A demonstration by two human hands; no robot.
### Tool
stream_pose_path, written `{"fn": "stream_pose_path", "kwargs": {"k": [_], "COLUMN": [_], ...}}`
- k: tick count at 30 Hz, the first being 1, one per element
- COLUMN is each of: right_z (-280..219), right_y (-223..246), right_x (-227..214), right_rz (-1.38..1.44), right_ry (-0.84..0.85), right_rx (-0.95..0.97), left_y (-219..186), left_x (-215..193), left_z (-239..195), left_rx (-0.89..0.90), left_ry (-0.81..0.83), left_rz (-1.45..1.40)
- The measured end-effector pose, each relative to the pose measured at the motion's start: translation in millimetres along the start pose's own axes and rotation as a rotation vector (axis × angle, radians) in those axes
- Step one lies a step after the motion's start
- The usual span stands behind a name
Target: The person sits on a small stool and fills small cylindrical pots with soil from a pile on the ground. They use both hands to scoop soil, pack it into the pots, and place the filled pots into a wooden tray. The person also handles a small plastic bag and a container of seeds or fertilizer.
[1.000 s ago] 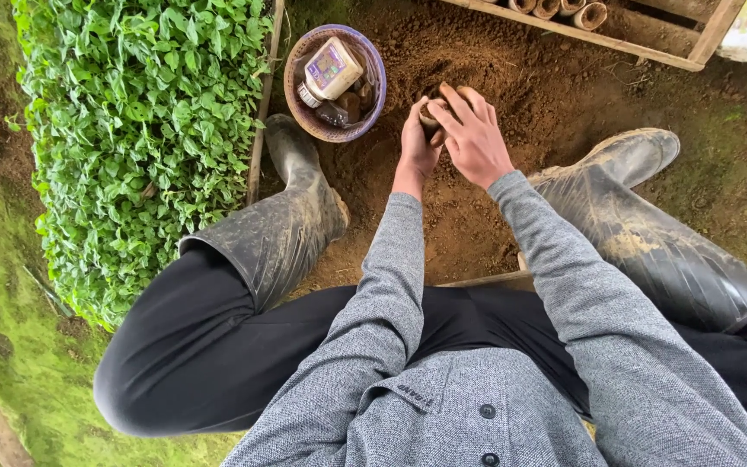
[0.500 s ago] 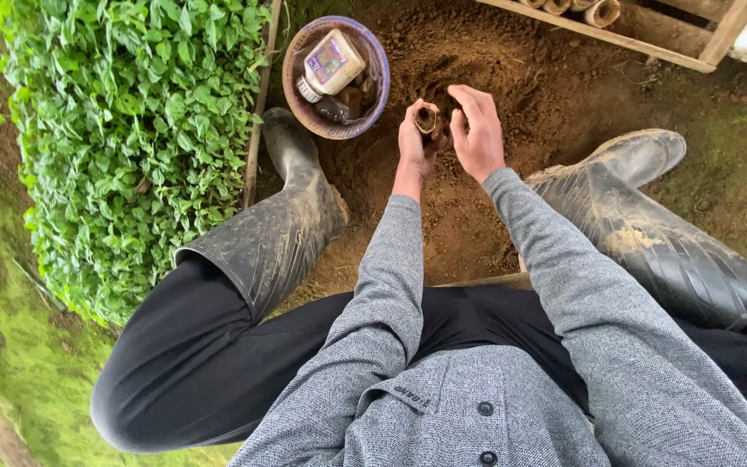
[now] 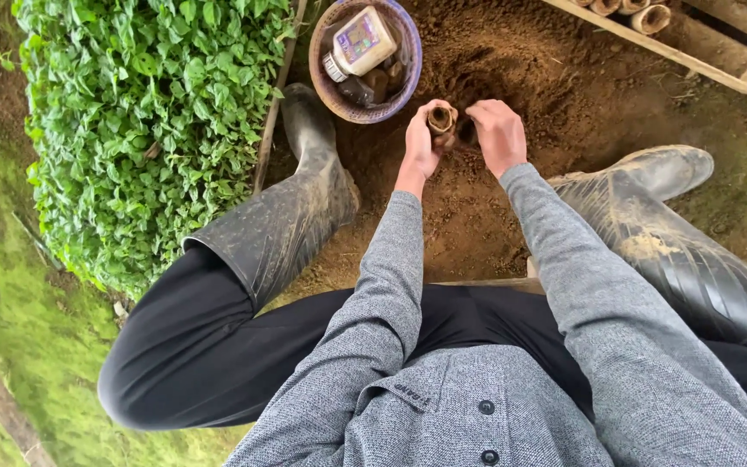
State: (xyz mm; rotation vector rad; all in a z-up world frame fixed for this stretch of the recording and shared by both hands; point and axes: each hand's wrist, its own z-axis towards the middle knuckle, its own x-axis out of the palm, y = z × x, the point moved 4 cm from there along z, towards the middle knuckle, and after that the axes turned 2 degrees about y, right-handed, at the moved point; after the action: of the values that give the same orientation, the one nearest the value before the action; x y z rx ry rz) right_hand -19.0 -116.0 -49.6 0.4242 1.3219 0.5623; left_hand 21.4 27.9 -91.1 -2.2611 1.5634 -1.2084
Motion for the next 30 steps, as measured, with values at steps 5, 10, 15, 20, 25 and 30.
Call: {"fn": "stream_pose_path", "kwargs": {"k": [5, 10, 15, 20, 25, 30], "right_z": [14.5, 18.0, 10.0, -1.0, -3.1, -9.8], "right_y": [16.7, 43.3, 42.1, 36.0, 37.4, 34.9], "right_x": [-15.0, -30.9, -37.2, -19.3, -13.4, -0.2], "right_rz": [0.322, 0.268, -0.083, -0.124, -0.169, -0.427], "right_ry": [-0.229, -0.242, -0.131, 0.019, 0.023, -0.133], "right_rx": [0.016, -0.081, -0.058, -0.005, -0.042, -0.143], "left_y": [13.6, 7.0, 5.1, 22.2, 37.9, 54.5], "left_x": [0.6, 28.8, 35.7, 17.7, 0.2, -27.8], "left_z": [12.9, -0.2, -0.2, 15.2, 30.7, 61.9], "left_rx": [0.007, 0.024, 0.104, 0.121, 0.132, 0.174], "left_ry": [-0.014, -0.036, 0.019, 0.031, 0.011, -0.11], "left_rz": [-0.01, -0.111, -0.156, -0.008, 0.147, 0.127]}}
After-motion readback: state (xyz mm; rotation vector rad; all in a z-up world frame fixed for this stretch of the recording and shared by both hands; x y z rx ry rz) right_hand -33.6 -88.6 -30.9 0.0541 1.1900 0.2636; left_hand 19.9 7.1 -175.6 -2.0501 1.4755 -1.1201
